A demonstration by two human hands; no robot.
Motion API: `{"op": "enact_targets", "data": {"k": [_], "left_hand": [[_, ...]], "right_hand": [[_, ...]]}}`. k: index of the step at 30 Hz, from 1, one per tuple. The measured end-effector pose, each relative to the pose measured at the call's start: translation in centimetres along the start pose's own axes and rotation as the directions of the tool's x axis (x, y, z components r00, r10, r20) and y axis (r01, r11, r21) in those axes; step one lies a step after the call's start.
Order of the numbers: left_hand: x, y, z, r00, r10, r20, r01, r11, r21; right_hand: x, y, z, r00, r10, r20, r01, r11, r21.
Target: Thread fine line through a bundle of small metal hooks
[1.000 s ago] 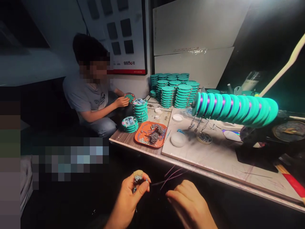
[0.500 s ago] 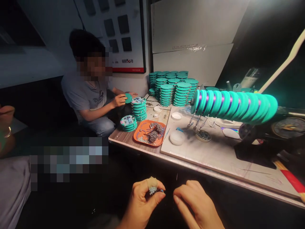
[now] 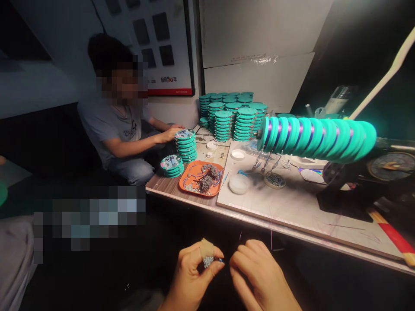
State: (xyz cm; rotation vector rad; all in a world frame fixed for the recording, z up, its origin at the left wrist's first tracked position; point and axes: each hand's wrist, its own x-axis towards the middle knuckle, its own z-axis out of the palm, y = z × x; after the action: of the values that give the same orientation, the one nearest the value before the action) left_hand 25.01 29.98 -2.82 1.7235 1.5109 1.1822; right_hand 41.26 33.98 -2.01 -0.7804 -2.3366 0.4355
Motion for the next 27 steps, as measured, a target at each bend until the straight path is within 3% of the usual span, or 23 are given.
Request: {"op": "enact_targets", "data": {"k": [10,17,24,27], "left_hand": [[0.2,0.4,-0.3,0.991,0.136,0.008,-0.136,0.985,0.102],[0.3,1.2,-0.3,0.969,0.242,0.052,-0.248,0.956,0.16],[0.7,1.7,-0.4,0.985,0.17,-0.04,-0.159,0.966,0.203],[0.8,1.8,-0.2,0.988,0.15,-0.029,-0.139,0.965,0.224]], "right_hand": [[0.0,-0.1,0.1,0.999,0.02,0.027,-0.02,1.0,-0.003],[0.8,-0.6,0.0,0.998,0.005,-0.056,-0.008,0.999,-0.041],[0.8,-0.5,-0.9,0.983,-0.041,-0.176,0.025,0.995,-0.095],[0.7,-0.3,-0.9,0.987,-0.061,-0.151,0.053,0.997,-0.057]]}}
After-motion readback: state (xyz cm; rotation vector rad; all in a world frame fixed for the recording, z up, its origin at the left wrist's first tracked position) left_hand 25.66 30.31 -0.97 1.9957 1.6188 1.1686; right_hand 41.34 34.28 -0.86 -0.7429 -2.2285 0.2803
